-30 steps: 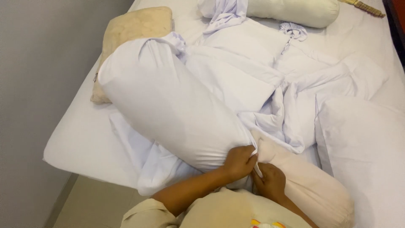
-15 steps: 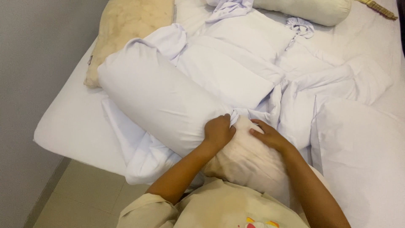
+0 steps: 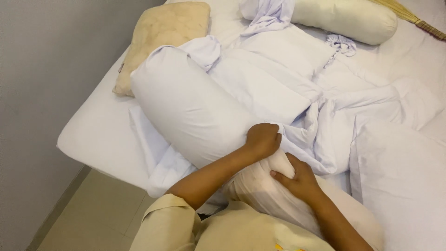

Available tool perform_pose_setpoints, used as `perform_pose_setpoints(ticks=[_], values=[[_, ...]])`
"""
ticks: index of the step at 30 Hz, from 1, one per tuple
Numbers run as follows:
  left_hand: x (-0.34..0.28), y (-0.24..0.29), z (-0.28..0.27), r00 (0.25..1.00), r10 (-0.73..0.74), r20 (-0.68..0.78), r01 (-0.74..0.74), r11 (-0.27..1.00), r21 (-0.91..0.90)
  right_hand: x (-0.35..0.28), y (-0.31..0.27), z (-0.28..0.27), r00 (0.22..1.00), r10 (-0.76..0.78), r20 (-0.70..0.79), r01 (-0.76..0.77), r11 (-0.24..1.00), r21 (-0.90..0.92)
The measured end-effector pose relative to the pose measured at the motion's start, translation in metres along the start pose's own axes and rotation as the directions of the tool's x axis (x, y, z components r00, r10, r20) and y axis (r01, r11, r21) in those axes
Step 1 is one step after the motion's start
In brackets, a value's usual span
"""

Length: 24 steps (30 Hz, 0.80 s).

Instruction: The person inserts a cylindrical pillow into a white pillowcase on a bed. They repeatedly pull the case over the pillow, smooth the fabric, and adjust the ends to fully enclose the pillow.

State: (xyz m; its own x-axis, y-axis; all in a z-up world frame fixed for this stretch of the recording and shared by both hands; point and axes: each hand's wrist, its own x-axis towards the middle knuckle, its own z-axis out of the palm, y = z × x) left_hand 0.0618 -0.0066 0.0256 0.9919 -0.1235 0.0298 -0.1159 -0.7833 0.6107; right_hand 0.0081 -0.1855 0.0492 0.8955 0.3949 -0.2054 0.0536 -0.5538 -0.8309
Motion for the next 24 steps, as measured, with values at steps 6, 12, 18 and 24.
perform_pose_setpoints(ticks=[6,12,18,24], values=[[-0.071,0.074,-0.040,0.861,0.324,-0.391,-0.419,0.889,-0.186,0.020,0.068,-0.005,0.824,-0.448,-0.348,0.410,0.894,-0.180],[-0.051,0.084,-0.082,0.605,0.483,-0.633,-0.758,0.593,-0.272,-0.017,-0.038,-0.033,0.500,-0.734,-0.459,0.361,0.659,-0.660],[-0.074,0.015,-0.032,0.700,0.246,-0.671,-0.650,0.608,-0.456,-0.001,-0.004,0.011,0.596,-0.777,-0.206,0.215,0.400,-0.891],[-0.132,-0.138,0.087,0.996,0.034,0.081,-0.019,0.984,-0.180,-0.013,0.094,0.083,0.939,-0.286,0.194,0.345,0.776,-0.527]])
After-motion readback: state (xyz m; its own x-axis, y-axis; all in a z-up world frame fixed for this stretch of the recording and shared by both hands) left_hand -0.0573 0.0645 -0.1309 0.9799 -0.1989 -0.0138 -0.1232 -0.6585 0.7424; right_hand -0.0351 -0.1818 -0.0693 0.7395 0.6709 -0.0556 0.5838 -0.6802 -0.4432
